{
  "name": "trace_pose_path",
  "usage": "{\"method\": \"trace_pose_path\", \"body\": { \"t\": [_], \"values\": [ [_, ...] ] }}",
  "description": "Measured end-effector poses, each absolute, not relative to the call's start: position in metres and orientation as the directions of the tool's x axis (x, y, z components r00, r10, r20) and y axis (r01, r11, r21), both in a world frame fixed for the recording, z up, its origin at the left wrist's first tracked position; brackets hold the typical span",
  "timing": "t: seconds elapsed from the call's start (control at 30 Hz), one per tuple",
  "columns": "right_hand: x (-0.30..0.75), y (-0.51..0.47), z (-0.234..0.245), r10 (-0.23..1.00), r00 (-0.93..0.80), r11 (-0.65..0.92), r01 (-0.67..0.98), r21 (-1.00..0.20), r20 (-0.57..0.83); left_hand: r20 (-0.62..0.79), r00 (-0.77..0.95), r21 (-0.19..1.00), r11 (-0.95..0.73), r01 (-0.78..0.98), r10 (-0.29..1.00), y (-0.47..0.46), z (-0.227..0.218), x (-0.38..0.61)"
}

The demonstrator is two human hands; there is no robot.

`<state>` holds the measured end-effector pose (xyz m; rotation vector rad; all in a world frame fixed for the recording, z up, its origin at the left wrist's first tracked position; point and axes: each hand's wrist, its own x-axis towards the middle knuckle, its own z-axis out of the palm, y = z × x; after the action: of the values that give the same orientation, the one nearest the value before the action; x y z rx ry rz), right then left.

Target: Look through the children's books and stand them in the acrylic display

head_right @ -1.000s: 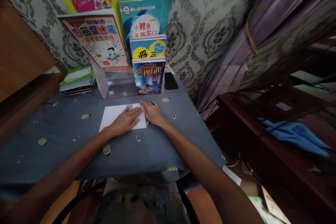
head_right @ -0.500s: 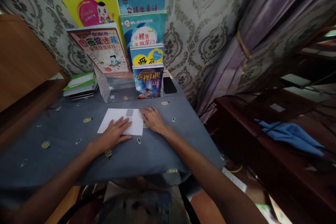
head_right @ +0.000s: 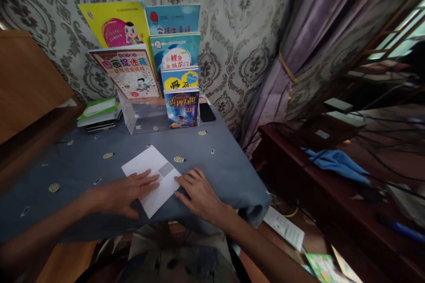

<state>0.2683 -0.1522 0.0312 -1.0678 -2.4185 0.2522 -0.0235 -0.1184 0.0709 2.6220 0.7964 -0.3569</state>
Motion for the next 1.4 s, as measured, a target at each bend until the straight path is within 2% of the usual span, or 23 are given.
{"method": "trace_pose_path", "body": {
  "t": [0.07, 0.17, 0.23, 0.3, 0.37, 0.47, 0.53, 0.63, 0.73, 0.8, 0.83, 0.9, 1.0, 1.03, 1.1, 1.17, 1.23, 1.33, 1.4],
  "values": [
    [0.27, -0.167, 0.028, 0.722, -0.586, 0.691, 0.636, -0.343, 0.368, -0.339, 0.813, 0.261, -0.783, 0.564, 0.473, -0.136, 0.064, -0.022],
    [0.274, -0.186, 0.022, 0.689, -0.609, 0.724, 0.609, -0.324, 0.393, -0.293, 0.788, 0.193, -0.774, 0.603, 0.541, -0.161, 0.052, -0.019],
    [0.277, -0.195, 0.019, 0.654, -0.631, 0.756, 0.566, -0.33, 0.416, -0.27, 0.779, 0.214, -0.754, 0.621, 0.566, -0.172, 0.05, -0.018],
    [0.281, -0.2, 0.018, 0.621, -0.651, 0.783, 0.507, -0.36, 0.436, -0.23, 0.786, 0.349, -0.706, 0.616, 0.573, -0.177, 0.057, -0.019],
    [0.285, -0.2, 0.021, 0.64, -0.626, 0.766, 0.473, -0.435, 0.446, -0.156, 0.771, 0.573, -0.579, 0.58, 0.618, -0.177, 0.071, -0.02],
    [0.283, -0.19, 0.03, 0.753, -0.499, 0.646, 0.433, -0.629, 0.429, -0.034, 0.61, 0.887, -0.258, 0.384, 0.792, -0.169, 0.094, -0.017],
    [0.276, -0.177, 0.037, 0.816, -0.427, 0.549, 0.356, -0.757, 0.39, 0.019, 0.382, 0.983, -0.088, 0.162, 0.924, -0.159, 0.103, -0.01],
    [0.26, -0.153, 0.046, 0.889, -0.371, 0.375, 0.258, -0.89, 0.268, 0.053, 0.04, 0.987, -0.046, -0.156, 0.998, -0.133, 0.107, 0.004],
    [0.246, -0.124, 0.05, 0.94, -0.292, 0.239, 0.192, -0.952, 0.177, 0.062, -0.017, 0.951, -0.065, -0.304, 0.998, -0.095, 0.097, 0.009],
    [0.24, -0.104, 0.049, 0.956, -0.247, 0.205, 0.184, -0.961, 0.157, 0.052, 0.004, 0.959, -0.049, -0.279, 0.999, -0.069, 0.084, 0.005],
    [0.239, -0.095, 0.047, 0.961, -0.232, 0.203, 0.23, -0.952, 0.149, 0.043, 0.004, 0.975, -0.041, -0.219, 0.999, -0.056, 0.075, 0.001],
    [0.239, -0.08, 0.041, 0.968, -0.195, 0.228, 0.445, -0.866, 0.155, 0.039, -0.056, 0.999, -0.039, 0.003, 0.998, -0.035, 0.056, -0.008],
    [0.244, -0.072, 0.035, 0.967, -0.161, 0.246, 0.79, -0.562, 0.196, 0.163, -0.082, 0.895, -0.113, 0.431, 0.983, -0.018, 0.028, -0.019],
    [0.245, -0.072, 0.034, 0.968, -0.163, 0.237, 0.845, -0.48, 0.19, 0.209, -0.035, 0.822, -0.156, 0.548, 0.977, -0.016, 0.021, -0.021],
    [0.247, -0.073, 0.033, 0.972, -0.171, 0.224, 0.892, -0.393, 0.163, 0.26, 0.103, 0.664, -0.255, 0.703, 0.96, -0.018, 0.01, -0.021],
    [0.242, -0.072, 0.034, 0.962, -0.208, 0.261, 0.894, -0.363, 0.179, 0.271, 0.205, 0.53, -0.323, 0.784, 0.941, -0.024, 0.002, -0.018],
    [0.23, -0.066, 0.034, 0.92, -0.308, 0.381, 0.85, -0.364, 0.243, 0.283, 0.246, 0.423, -0.351, 0.835, 0.927, -0.03, -0.003, -0.014],
    [0.199, -0.047, 0.032, 0.803, -0.519, 0.596, 0.685, -0.419, 0.295, 0.317, 0.276, 0.302, -0.372, 0.878, 0.907, -0.037, -0.007, -0.008],
    [0.177, -0.032, 0.028, 0.747, -0.605, 0.656, 0.604, -0.452, 0.276, 0.332, 0.292, 0.252, -0.382, 0.889, 0.897, -0.039, -0.006, -0.006]
  ]
}}
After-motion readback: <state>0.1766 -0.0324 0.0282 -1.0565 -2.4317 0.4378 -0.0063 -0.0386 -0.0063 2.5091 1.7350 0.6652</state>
